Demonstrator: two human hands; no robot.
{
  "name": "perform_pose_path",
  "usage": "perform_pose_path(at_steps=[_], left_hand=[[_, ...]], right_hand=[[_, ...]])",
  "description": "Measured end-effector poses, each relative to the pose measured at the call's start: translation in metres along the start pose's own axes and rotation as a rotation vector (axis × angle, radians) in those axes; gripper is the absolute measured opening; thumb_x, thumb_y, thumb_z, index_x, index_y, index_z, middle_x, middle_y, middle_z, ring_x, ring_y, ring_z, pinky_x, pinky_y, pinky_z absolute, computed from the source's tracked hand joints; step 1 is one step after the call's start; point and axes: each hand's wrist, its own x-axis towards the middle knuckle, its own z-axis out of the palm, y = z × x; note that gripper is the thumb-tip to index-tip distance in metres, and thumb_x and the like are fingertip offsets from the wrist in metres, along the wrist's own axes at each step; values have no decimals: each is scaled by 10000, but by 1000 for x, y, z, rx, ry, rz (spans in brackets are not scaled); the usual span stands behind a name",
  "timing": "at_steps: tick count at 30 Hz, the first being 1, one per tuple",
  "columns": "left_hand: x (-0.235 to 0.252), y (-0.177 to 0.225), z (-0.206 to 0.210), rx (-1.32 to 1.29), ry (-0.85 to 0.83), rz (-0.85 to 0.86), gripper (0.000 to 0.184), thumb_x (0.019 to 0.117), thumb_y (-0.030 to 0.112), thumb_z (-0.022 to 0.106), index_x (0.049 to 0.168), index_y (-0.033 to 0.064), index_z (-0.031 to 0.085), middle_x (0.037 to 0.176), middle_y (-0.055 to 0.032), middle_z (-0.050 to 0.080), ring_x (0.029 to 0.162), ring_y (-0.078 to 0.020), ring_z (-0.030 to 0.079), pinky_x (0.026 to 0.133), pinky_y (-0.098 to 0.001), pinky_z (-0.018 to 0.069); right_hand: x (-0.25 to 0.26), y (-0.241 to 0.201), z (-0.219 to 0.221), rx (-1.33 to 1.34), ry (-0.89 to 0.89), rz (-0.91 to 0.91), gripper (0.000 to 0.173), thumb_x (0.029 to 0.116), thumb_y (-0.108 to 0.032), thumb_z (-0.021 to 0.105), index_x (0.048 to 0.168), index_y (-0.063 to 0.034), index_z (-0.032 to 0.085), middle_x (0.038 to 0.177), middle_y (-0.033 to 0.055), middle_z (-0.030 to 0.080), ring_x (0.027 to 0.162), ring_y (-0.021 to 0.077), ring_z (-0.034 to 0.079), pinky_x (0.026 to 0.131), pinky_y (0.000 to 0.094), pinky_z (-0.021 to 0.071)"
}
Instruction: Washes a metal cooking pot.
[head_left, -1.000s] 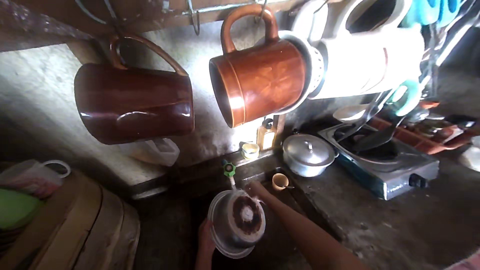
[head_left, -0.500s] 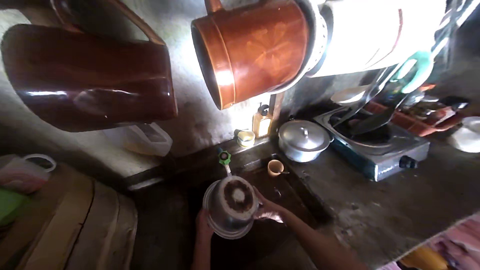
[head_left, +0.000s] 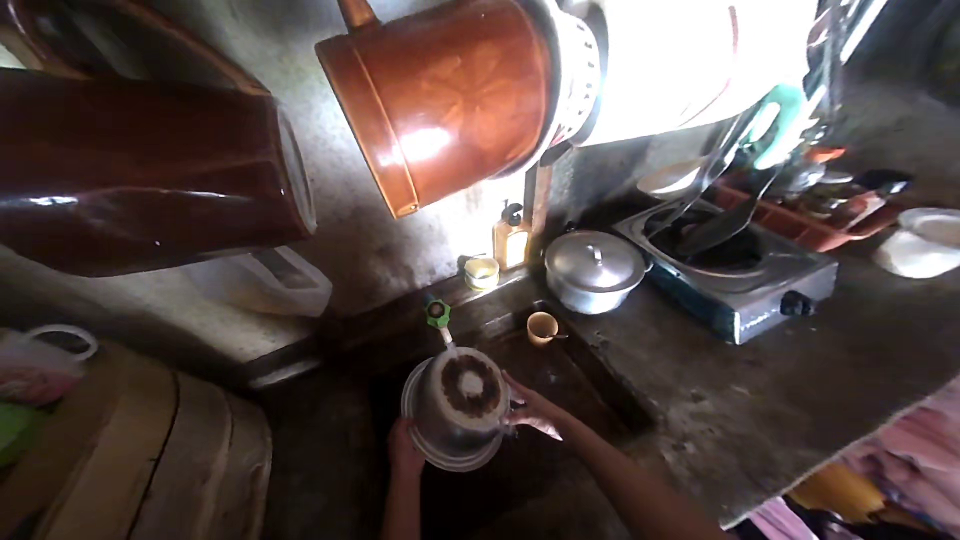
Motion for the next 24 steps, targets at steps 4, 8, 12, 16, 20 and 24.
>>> perform_pose_path(at_steps=[4, 8, 12, 16, 20, 24], left_hand=[[-2, 1, 0, -32, -20, -15, 315, 1037, 113, 488, 1306, -27, 573, 1202, -219, 645, 1036, -303, 645, 865, -507, 556], [-27, 17, 5, -4, -23, 17, 284, 1002, 60, 528, 1255, -53, 586, 1130, -229, 646, 966, -298, 642, 826, -494, 560], [-73, 60, 19, 128, -119, 199, 333, 981, -33, 535, 1308, -75, 583, 1091, -196, 681, 892, -212, 678, 780, -381, 594], [-102, 83, 37, 483, -269, 378, 397, 978, -17, 563, 1373, -49, 585, 1235, -209, 680, 1080, -234, 678, 953, -402, 556], [-115, 76, 59, 866, -329, 447, 499, 982, 18, 580, 1475, -20, 509, 1274, -251, 667, 1133, -338, 675, 1005, -486, 527], [-126, 63, 69, 1175, -452, 464, 529, 1018, 91, 564, 1535, 46, 463, 1315, -237, 662, 1193, -372, 661, 1059, -525, 498]], right_hand=[[-3, -5, -2, 139, 114, 104, 602, 1055, -148, 574, 1609, -156, 340, 1468, 202, 551, 1228, 307, 649, 1014, 467, 556], [-2, -18, 12, 21, 382, 187, 361, 1095, -165, 501, 1438, -84, 579, 1248, 203, 680, 931, 276, 735, 817, 436, 616], [3, -22, 34, -137, 466, 240, 391, 1112, -279, 455, 1280, 12, 655, 1207, 257, 670, 1083, 362, 663, 963, 542, 516], [7, -45, 76, 164, 375, 326, 767, 1106, -551, 160, 1361, 42, 574, 1264, 277, 640, 1136, 367, 641, 970, 555, 509], [14, -70, 80, 585, 387, 289, 700, 1094, -577, 204, 1400, -34, 522, 1208, 226, 650, 1041, 324, 652, 874, 535, 541], [11, -106, 40, 401, 344, 255, 730, 1054, -662, 276, 1588, -169, 345, 1566, 149, 456, 1367, 385, 499, 1007, 668, 449]])
